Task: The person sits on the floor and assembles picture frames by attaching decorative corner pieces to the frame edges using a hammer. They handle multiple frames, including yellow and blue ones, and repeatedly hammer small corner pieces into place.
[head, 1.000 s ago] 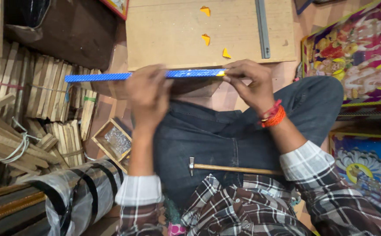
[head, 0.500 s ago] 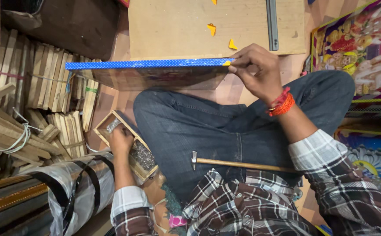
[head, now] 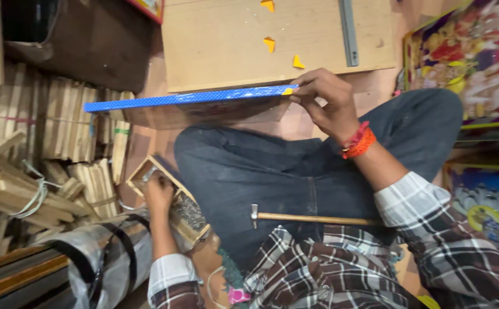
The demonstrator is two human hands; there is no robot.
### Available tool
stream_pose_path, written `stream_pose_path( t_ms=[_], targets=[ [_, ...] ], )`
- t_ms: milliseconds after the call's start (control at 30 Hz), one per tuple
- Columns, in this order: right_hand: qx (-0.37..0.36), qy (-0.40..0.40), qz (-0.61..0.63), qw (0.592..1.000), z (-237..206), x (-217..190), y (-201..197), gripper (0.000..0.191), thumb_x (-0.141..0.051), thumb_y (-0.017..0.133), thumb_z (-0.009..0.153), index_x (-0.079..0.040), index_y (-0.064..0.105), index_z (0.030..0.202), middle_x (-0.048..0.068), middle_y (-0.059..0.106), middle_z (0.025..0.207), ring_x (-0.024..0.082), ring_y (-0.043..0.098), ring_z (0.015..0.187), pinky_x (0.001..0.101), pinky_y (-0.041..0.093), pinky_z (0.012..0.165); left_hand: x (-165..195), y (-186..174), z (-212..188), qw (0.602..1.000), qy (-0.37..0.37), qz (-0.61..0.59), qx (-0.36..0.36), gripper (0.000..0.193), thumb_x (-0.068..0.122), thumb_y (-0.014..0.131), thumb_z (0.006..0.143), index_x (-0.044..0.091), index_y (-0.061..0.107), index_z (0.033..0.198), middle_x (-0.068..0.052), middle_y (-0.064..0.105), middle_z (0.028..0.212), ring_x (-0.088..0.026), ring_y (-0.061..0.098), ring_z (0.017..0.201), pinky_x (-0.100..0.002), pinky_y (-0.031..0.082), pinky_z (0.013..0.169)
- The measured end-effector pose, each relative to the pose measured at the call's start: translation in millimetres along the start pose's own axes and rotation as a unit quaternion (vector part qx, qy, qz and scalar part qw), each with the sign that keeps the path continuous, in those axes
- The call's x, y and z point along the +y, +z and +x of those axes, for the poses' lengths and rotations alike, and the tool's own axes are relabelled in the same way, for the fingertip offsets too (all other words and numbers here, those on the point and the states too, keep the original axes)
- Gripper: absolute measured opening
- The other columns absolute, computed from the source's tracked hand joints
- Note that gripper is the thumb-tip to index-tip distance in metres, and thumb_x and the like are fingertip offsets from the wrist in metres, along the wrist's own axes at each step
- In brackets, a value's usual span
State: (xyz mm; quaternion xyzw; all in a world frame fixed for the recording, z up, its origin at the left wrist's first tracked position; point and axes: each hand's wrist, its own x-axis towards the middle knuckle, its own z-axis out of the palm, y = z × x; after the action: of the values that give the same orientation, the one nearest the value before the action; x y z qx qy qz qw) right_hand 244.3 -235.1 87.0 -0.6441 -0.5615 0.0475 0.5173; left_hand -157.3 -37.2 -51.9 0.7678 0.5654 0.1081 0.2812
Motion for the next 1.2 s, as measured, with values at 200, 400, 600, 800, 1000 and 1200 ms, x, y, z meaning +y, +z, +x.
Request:
stream_pose_path(
  t_ms=[200,400,600,800,1000,1200],
  targets=[
    [-0.025,-0.048,-0.005,0.999,2.7,0.4,-6.4,0.019,0.012,0.075,0.09,0.0,0.069,0.104,0.013,0.072,0.11,0.023,0.074,0.095,0.0307,0.059,0.08,-5.2,-8.1,-22.5,0.997,-0.018,-0.001,0.081,0.015,0.01,0.07,0.085,0.001,0.074,0.095,-0.02,0.073,0.083,-0.034,0.073,0.08,-0.043,0.055,0.078],
    [-0.058,0.009,0.02,0.998,3.6,-2.9,-13.9,0.016,0.01,0.075,0.09,0.001,0.07,0.102,0.012,0.074,0.107,0.015,0.069,0.08,0.0259,0.054,0.067,15.8,-22.6,-24.7,0.983,0.049,-0.104,0.146,0.013,0.005,0.069,0.093,-0.002,0.074,0.103,-0.017,0.074,0.093,-0.026,0.072,0.085,-0.038,0.054,0.082],
    [-0.03,0.01,0.036,0.999,-4.4,-1.5,-9.7,0.017,0.009,0.076,0.091,-0.001,0.072,0.104,0.01,0.074,0.11,0.014,0.067,0.08,0.0263,0.053,0.069,136.9,-43.0,-25.4,0.949,0.174,-0.216,0.147,0.017,0.007,0.07,0.098,0.001,0.075,0.113,-0.013,0.072,0.105,-0.025,0.07,0.099,-0.036,0.055,0.086],
    [-0.037,0.008,0.031,0.999,-10.0,-5.0,-12.5,0.016,0.008,0.077,0.092,-0.001,0.072,0.105,0.01,0.074,0.111,0.013,0.07,0.082,0.0263,0.055,0.07,281.5,-4.3,-34.3,0.894,0.385,-0.206,0.101,0.011,0.007,0.068,0.093,0.008,0.071,0.104,-0.007,0.072,0.107,-0.028,0.069,0.108,-0.039,0.05,0.103],
    [-0.022,-0.006,0.052,0.998,-11.7,-6.0,-15.1,0.02,0.007,0.078,0.093,-0.002,0.071,0.109,0.011,0.072,0.115,0.018,0.073,0.091,0.0281,0.058,0.074,322.6,16.8,-38.4,0.91,0.382,-0.15,0.066,0.009,0.013,0.069,0.095,0.012,0.065,0.103,-0.002,0.066,0.106,-0.023,0.06,0.111,-0.049,0.027,0.116],
    [-0.056,-0.046,-0.13,0.989,-48.5,-24.2,-27.0,0.032,-0.002,0.075,0.083,-0.006,0.07,0.114,0.017,0.066,0.121,0.032,0.07,0.095,0.0391,0.058,0.079,314.7,22.3,-27.5,0.89,0.441,-0.103,0.059,0.02,0.004,0.069,0.087,0.013,0.065,0.104,-0.002,0.065,0.109,-0.024,0.059,0.106,-0.041,0.034,0.098]
  ],
)
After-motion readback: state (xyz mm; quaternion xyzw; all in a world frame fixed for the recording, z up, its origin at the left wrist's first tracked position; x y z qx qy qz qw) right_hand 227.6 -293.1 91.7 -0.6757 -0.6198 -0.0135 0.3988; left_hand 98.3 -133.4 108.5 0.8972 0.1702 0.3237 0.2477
